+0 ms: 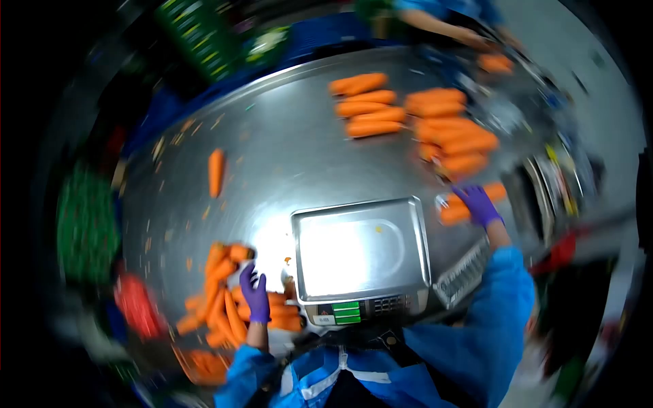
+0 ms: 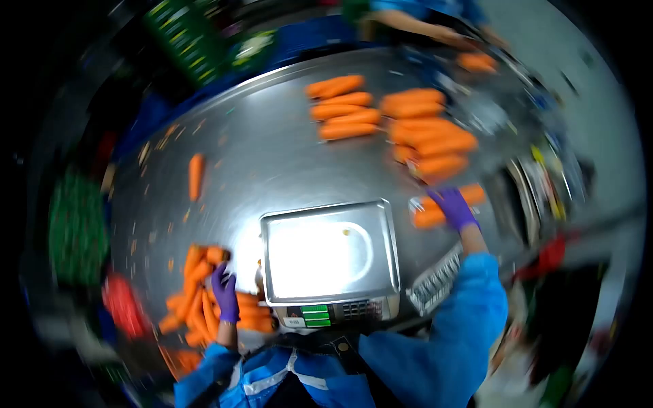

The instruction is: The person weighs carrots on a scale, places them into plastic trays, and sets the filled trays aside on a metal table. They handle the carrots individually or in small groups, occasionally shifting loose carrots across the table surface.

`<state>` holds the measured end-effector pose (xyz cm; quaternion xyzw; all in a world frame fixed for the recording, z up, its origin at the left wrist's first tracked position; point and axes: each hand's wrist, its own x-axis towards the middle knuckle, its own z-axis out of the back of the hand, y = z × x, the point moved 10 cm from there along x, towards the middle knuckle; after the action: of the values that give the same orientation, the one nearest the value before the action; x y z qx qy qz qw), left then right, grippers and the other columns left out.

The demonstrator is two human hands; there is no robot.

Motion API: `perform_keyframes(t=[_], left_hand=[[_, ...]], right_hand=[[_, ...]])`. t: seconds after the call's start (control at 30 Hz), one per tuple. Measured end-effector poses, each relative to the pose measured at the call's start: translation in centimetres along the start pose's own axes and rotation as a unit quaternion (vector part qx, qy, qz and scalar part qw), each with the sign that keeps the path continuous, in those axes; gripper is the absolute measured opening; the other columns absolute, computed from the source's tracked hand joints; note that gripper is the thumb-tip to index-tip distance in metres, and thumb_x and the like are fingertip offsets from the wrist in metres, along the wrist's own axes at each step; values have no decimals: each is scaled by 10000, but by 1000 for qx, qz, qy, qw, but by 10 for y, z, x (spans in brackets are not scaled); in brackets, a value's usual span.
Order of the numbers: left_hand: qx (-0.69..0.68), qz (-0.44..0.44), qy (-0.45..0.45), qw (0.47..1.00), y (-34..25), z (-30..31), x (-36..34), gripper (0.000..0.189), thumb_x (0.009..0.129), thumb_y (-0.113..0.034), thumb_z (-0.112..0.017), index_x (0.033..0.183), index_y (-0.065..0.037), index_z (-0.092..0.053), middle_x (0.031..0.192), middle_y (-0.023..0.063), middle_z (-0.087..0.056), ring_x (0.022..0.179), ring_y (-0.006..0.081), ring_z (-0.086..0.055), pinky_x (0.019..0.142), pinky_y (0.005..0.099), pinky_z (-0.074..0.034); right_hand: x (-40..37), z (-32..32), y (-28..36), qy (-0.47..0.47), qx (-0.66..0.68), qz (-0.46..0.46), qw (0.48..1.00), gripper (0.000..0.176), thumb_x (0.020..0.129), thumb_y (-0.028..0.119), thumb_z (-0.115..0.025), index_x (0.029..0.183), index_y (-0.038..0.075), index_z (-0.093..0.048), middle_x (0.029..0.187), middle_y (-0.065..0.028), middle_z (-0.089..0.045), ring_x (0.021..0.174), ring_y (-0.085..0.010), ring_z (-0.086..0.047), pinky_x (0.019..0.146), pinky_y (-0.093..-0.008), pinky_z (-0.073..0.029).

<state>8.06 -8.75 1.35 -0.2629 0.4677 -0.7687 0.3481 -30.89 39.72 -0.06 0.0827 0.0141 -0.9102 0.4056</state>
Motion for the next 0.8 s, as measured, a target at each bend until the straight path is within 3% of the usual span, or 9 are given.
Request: perform_keyframes(t=[0.07,0.2,0.23,0.3,0.53,0.6,0.63,0.7,0.8], left_hand=[[47,-16,-13,999,12,9,-18,432,733,-51,-631,1148,-35,-511,1117,96,-539,987,210,-524,833,324,-441],[81,-33,-20,996,16,25,-42,349,725,-87,-646,1059,-48,-551,1082,119,-531,1019,264,-508,877,344,-411],[85,-33,-34,995,21,31,-44,332,727,-88,-642,1046,-55,-556,1073,121,-532,1022,273,-509,877,341,-411],[101,-36,-56,993,32,46,-42,330,723,-93,-644,1040,-57,-559,1068,129,-531,1028,290,-504,888,351,-404],[284,-38,-119,951,114,109,43,603,673,-191,-692,1211,-44,-461,1232,181,-457,1168,340,-410,983,381,-339],[403,54,-80,910,128,121,73,850,632,-215,-709,1348,-51,-281,1330,200,-358,1228,347,-351,1004,383,-323],[400,48,-72,912,122,123,83,850,632,-215,-709,1348,-51,-281,1330,200,-358,1228,347,-351,1004,383,-323],[472,29,61,879,115,103,97,1003,585,-210,-720,1388,-39,-145,1348,206,-318,1252,344,-318,1003,384,-327],[402,24,96,910,119,101,117,1090,521,-189,-741,1394,-25,-109,1240,193,-434,1156,347,-419,980,438,-334]], right_hand=[[11,-47,-33,-42,-48,15,998,843,573,-11,-641,1339,136,-321,1158,-131,-497,1116,-317,-438,973,-440,-306],[19,-80,-77,-57,-141,-135,979,823,675,15,-611,1392,165,-235,1373,-110,-322,1294,-257,-292,1073,-503,-131],[21,-78,-64,-59,-141,-113,982,823,675,15,-611,1392,165,-235,1373,-110,-322,1294,-257,-292,1073,-503,-131],[-6,-48,-57,-59,-103,-267,956,825,715,62,-618,1412,183,-195,1425,-102,-261,1316,-257,-257,1063,-509,-143],[-133,-81,40,-43,30,-308,950,774,760,305,-634,1397,112,-239,1408,-173,-288,1287,-299,-308,1029,-504,-227],[-170,-101,72,-10,175,-368,913,711,786,349,-602,1368,75,-298,1356,-207,-357,1244,-335,-366,1007,-463,-289],[-191,-144,68,-11,74,-333,940,604,821,345,-558,1312,42,-379,1312,-226,-404,1179,-365,-427,970,-432,-342],[-205,-128,107,1,62,-339,939,546,832,320,-540,1265,10,-418,1305,-224,-409,1149,-376,-442,949,-445,-353],[-216,-136,122,2,71,-297,952,514,832,301,-529,1228,-14,-435,1279,-218,-433,1113,-375,-463,953,-463,-339]])
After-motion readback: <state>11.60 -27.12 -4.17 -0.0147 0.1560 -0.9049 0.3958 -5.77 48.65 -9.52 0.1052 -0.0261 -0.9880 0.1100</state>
